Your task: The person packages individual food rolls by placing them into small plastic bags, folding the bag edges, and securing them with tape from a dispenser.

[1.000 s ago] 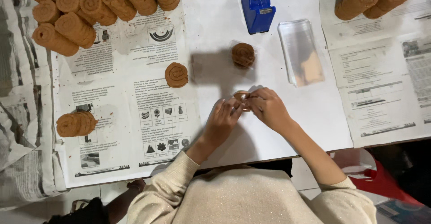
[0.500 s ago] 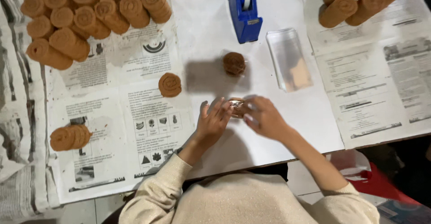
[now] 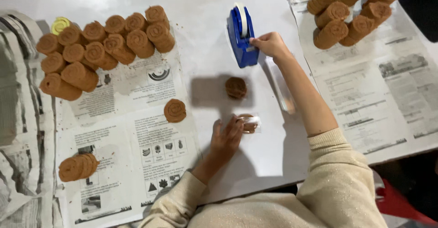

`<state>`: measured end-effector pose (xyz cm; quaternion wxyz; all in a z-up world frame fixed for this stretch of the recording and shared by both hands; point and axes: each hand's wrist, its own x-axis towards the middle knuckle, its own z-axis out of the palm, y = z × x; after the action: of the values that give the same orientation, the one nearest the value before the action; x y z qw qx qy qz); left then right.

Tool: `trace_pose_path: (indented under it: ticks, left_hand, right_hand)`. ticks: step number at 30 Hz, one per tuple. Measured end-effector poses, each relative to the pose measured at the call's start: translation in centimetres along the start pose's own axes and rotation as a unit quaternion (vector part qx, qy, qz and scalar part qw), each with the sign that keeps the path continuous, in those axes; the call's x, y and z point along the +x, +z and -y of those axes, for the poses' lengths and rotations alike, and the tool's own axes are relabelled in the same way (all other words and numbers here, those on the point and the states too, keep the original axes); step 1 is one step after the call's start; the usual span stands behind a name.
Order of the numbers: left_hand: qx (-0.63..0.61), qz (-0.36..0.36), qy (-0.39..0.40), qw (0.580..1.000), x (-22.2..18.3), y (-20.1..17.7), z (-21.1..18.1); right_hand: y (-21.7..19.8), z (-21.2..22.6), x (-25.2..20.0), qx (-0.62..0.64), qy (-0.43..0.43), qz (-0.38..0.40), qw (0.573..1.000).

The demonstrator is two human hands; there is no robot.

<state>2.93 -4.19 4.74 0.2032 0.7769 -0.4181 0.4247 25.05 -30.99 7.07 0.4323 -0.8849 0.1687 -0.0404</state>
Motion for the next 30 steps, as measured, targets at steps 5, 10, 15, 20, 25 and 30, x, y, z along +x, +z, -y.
trace_pose_path:
  ticks: [5, 10, 15, 20, 25, 30]
  left_hand:
    - [0.066, 0.015, -0.014, 0.998, 0.8, -0.1, 0.0]
    - [0.065, 0.041, -0.033, 0.997, -0.3, 0.5, -0.2]
    - [0.068, 0.036, -0.029, 0.997, -0.1, 0.4, -0.1]
    - [0.041, 0.051, -0.024, 0.998, -0.2, 0.1, -0.1]
    - [0.047, 0.060, -0.029, 0.997, -0.7, 0.3, -0.3]
    - [0.055, 0.066, -0.030, 0.996, -1.0, 0.7, -0.7]
  right_hand:
    - [-1.3, 2.3, -1.3, 0.128, 0.133, 0.012, 0.983]
    - [-2.0, 4.2, -3.2, 0.238, 0.097, 0.007, 0.966]
    - [-1.8, 2.6, -5.3, 0.179, 0.077, -0.020, 0.981]
    - [-0.4, 0.3, -6.1, 0.128, -0.002, -0.023, 0.991]
    - [1.8, -2.3, -6.6, 0.038, -0.077, -0.093, 0.992]
    - [-0.1, -3.0, -9.7, 0.097, -0.109, -0.072, 0.987]
